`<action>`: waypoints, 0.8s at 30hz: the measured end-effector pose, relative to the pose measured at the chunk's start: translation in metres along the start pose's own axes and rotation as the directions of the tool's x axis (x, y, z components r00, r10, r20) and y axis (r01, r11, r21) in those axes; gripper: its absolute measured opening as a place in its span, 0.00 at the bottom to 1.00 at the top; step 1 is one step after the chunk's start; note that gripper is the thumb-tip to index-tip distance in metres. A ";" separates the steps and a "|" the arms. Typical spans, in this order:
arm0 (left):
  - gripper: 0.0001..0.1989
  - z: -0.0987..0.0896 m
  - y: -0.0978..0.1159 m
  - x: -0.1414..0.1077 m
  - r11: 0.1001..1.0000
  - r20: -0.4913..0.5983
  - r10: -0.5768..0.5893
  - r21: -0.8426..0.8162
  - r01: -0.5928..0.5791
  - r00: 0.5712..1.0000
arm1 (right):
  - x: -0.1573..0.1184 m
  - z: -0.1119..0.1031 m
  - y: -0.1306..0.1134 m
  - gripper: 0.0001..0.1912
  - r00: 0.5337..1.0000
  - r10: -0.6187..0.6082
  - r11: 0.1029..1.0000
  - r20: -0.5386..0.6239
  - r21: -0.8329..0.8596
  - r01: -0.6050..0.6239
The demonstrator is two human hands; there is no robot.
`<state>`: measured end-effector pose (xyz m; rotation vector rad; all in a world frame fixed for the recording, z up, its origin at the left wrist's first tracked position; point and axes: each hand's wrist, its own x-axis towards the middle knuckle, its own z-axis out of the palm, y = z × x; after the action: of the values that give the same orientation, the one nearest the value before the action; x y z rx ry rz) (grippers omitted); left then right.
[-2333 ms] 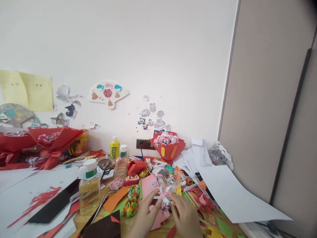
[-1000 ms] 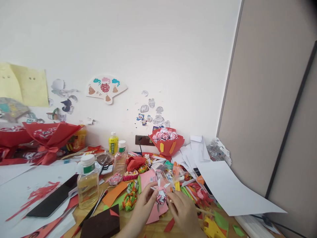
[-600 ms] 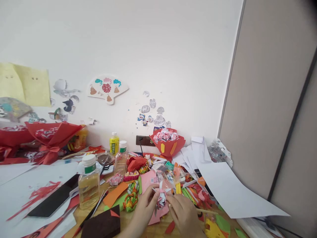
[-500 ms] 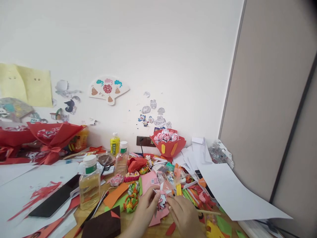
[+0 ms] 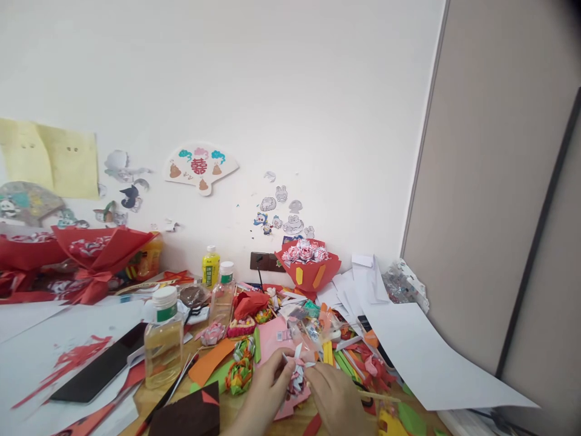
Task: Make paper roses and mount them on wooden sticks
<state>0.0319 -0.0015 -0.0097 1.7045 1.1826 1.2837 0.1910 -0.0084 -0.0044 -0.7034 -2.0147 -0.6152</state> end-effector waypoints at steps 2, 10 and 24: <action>0.22 0.000 0.000 0.000 1.000 -0.004 0.009 0.013 -0.009 1.000 | 0.000 0.000 0.001 0.22 0.999 0.031 0.999 0.013 0.027 -0.032; 0.23 0.002 -0.002 0.001 0.997 -0.005 -0.017 -0.078 0.017 1.000 | 0.002 0.000 -0.004 0.20 0.998 0.067 0.998 -0.014 0.014 -0.067; 0.23 0.006 -0.011 0.002 0.994 -0.035 0.002 -0.105 -0.006 0.999 | -0.003 0.014 -0.002 0.18 0.986 0.067 0.987 -0.155 -0.134 -0.088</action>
<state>0.0349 0.0042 -0.0207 1.6152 1.1116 1.3592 0.1826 -0.0010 -0.0139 -0.7921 -1.8095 -0.7475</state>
